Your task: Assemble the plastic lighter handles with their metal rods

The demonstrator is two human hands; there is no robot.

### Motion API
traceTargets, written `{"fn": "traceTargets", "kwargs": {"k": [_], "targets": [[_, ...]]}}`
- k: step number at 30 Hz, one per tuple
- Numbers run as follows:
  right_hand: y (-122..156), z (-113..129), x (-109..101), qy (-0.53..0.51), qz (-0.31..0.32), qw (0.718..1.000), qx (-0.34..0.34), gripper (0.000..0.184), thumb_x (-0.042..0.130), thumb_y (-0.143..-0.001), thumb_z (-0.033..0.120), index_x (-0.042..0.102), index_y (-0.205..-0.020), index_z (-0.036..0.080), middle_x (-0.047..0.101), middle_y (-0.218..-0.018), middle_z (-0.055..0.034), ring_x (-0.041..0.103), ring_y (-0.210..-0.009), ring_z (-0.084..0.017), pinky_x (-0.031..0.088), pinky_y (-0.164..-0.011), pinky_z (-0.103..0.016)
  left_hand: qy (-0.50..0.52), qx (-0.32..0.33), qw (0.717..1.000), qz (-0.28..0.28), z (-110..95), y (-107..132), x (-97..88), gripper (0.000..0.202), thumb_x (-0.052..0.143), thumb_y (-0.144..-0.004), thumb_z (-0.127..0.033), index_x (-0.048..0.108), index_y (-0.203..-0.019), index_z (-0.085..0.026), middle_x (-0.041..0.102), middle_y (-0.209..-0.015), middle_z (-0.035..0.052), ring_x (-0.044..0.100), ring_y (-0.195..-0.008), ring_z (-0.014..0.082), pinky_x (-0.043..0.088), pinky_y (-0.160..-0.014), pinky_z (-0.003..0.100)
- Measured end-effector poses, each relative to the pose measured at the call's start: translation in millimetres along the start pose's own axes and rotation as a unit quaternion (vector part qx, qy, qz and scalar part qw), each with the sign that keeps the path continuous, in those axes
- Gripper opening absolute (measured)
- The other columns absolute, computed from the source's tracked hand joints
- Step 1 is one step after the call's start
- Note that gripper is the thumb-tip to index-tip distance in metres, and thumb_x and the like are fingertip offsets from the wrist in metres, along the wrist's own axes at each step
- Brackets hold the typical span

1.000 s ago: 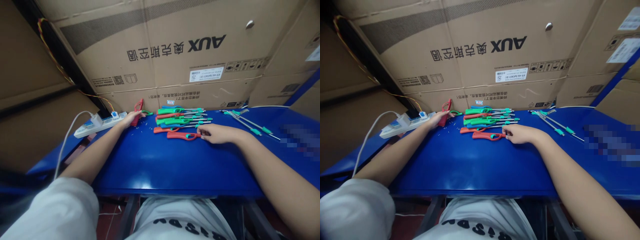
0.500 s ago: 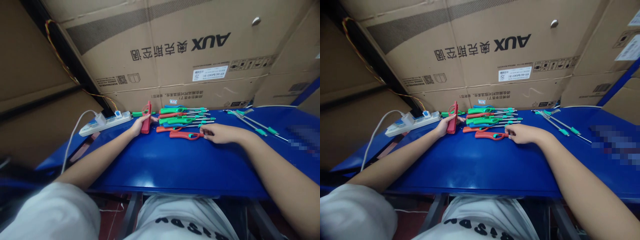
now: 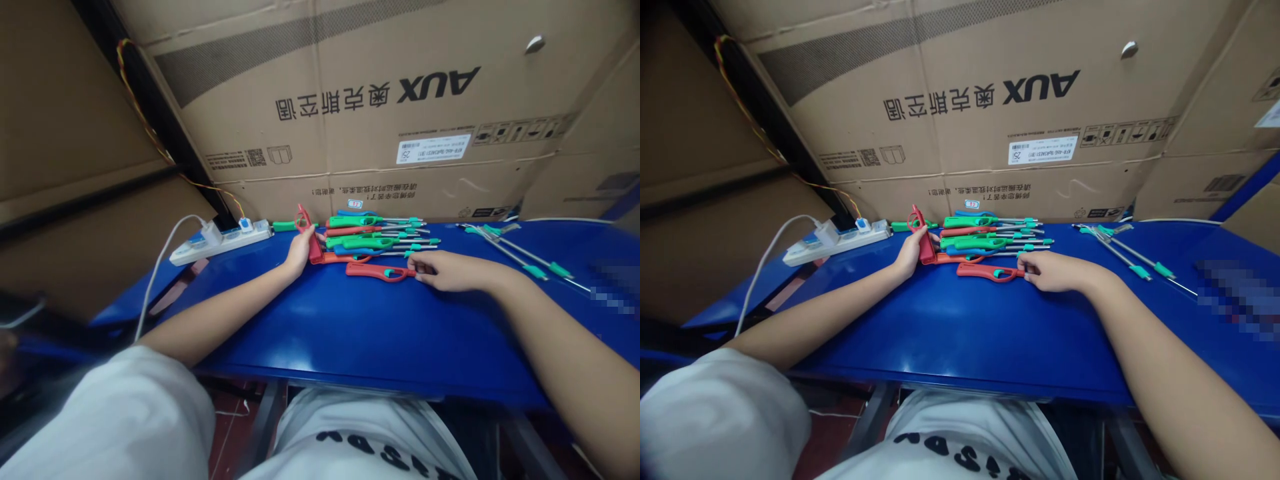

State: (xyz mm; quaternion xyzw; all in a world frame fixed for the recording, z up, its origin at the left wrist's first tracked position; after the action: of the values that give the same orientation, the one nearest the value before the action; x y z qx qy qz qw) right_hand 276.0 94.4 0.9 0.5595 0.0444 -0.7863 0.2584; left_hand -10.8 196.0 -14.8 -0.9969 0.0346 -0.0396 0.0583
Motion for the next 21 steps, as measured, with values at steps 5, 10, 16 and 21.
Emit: {"fn": "traceTargets", "kwargs": {"k": [5,10,16,21], "targets": [[1,2,-1,0.002,-0.001,1.0,0.001,0.01,0.052,-0.083,0.03,0.052,-0.089,0.022,0.06,-0.078,-0.0042,0.052,-0.068,-0.019,0.041,-0.062,-0.029,-0.019,-0.008,1.0,0.005,2,8,0.9,0.045,0.056,-0.087,-0.058,0.067,-0.075,-0.016,0.072,-0.078,0.0081,0.069,-0.072,0.0218,0.055,-0.076,0.035],[0,0,-2,-0.003,-0.01,1.0,-0.004,0.011,0.055,-0.081,0.03,0.054,-0.089,0.022,0.063,-0.079,-0.0049,0.052,-0.067,-0.018,0.041,-0.061,-0.028,-0.081,0.015,0.997,-0.003,-31,-18,-37.8,0.039,0.045,-0.092,-0.05,0.063,-0.078,-0.018,0.071,-0.082,0.0079,0.069,-0.081,0.0207,0.055,-0.081,0.034],[-1,-2,-1,-0.006,-0.01,1.0,-0.002,0.011,0.055,-0.081,0.032,0.054,-0.087,0.022,0.061,-0.077,-0.0043,0.052,-0.067,-0.02,0.039,-0.06,-0.029,-0.264,0.044,0.963,0.034,-59,-34,-86.6,0.014,0.079,-0.063,-0.019,0.065,-0.064,-0.019,0.057,-0.059,-0.0006,0.059,-0.068,0.0194,0.048,-0.071,0.029],[-1,1,-1,-0.007,-0.007,1.0,-0.002,0.012,0.054,-0.081,0.033,0.052,-0.086,0.022,0.059,-0.075,-0.0033,0.051,-0.067,-0.019,0.039,-0.061,-0.029,-0.346,0.09,0.932,0.062,-56,-29,-92.0,0.036,0.088,-0.049,-0.019,0.075,-0.082,-0.021,0.066,-0.077,0.001,0.056,-0.073,0.0194,0.045,-0.075,0.029]]}}
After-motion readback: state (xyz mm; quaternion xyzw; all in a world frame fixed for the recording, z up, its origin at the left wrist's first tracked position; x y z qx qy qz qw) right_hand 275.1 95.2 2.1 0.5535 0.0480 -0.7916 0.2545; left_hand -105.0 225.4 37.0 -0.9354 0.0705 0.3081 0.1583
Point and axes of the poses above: each hand's wrist, its own y-axis away from the middle knuckle, its own x-axis out of the palm, z = x × y, the point moved 9 cm from there along -y, towards the middle knuckle
